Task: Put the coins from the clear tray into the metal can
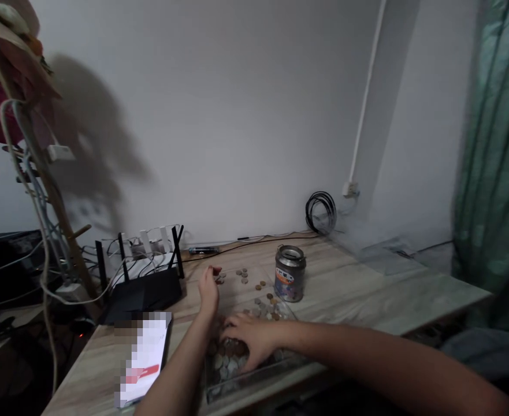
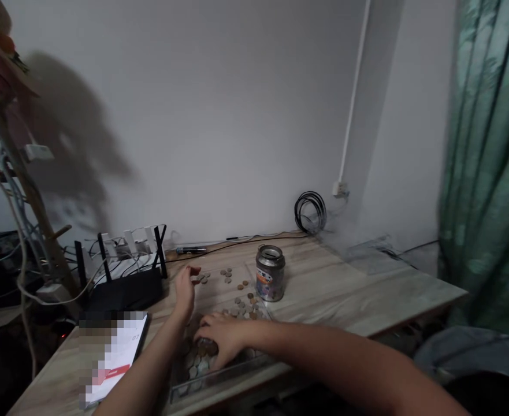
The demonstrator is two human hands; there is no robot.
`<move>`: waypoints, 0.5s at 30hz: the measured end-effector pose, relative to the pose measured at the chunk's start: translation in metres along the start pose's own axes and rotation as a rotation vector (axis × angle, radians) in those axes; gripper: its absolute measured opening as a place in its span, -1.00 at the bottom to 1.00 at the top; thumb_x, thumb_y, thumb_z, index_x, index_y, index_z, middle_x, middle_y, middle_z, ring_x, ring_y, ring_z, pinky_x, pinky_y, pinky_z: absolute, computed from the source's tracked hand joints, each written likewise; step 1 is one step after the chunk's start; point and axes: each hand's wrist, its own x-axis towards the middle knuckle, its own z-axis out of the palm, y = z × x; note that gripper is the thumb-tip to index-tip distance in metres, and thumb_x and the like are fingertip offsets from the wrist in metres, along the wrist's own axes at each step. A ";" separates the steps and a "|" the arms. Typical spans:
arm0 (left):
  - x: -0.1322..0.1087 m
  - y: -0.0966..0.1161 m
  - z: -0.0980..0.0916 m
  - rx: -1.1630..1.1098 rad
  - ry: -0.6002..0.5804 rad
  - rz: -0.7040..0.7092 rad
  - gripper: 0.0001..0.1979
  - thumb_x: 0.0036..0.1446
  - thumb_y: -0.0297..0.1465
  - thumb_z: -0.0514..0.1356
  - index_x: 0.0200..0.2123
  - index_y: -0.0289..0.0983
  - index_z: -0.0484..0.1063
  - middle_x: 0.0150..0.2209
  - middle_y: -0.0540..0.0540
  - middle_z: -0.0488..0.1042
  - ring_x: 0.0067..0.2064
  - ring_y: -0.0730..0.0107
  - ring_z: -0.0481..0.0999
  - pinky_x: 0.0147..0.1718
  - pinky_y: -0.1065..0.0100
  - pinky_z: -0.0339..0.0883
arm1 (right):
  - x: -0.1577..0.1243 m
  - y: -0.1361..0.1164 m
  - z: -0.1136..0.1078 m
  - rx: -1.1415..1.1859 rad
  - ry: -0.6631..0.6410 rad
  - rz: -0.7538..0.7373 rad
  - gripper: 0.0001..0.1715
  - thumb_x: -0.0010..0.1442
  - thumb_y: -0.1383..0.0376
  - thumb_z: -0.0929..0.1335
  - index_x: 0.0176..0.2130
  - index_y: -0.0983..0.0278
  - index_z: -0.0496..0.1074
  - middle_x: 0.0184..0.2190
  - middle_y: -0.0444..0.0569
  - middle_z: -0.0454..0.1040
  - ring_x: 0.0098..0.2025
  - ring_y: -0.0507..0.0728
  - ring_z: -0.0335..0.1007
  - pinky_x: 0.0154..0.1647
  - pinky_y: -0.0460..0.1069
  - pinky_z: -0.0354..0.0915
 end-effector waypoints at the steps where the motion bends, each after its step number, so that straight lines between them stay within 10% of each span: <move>1: 0.000 0.000 0.000 0.006 -0.007 -0.010 -0.75 0.00 -0.31 -0.02 -0.51 -0.29 0.39 -0.43 -0.11 0.40 -0.34 0.34 0.37 -0.52 0.46 0.20 | -0.001 -0.001 -0.003 -0.010 -0.021 -0.005 -0.16 -0.27 0.09 0.43 0.02 0.22 0.24 -0.03 0.06 0.19 0.00 0.26 0.09 -0.01 0.12 0.07; 15: -0.003 -0.007 0.007 0.223 -0.362 -0.185 -0.73 -0.09 -0.27 -0.03 -0.51 -0.33 0.34 -0.42 -0.14 0.41 -0.43 0.43 0.35 -0.58 0.48 0.19 | -0.020 0.006 -0.018 -0.234 -0.252 -0.108 -0.82 -0.19 0.35 0.38 -0.43 0.30 0.44 -0.43 -0.09 0.38 -0.43 0.04 0.22 -0.53 -0.11 0.02</move>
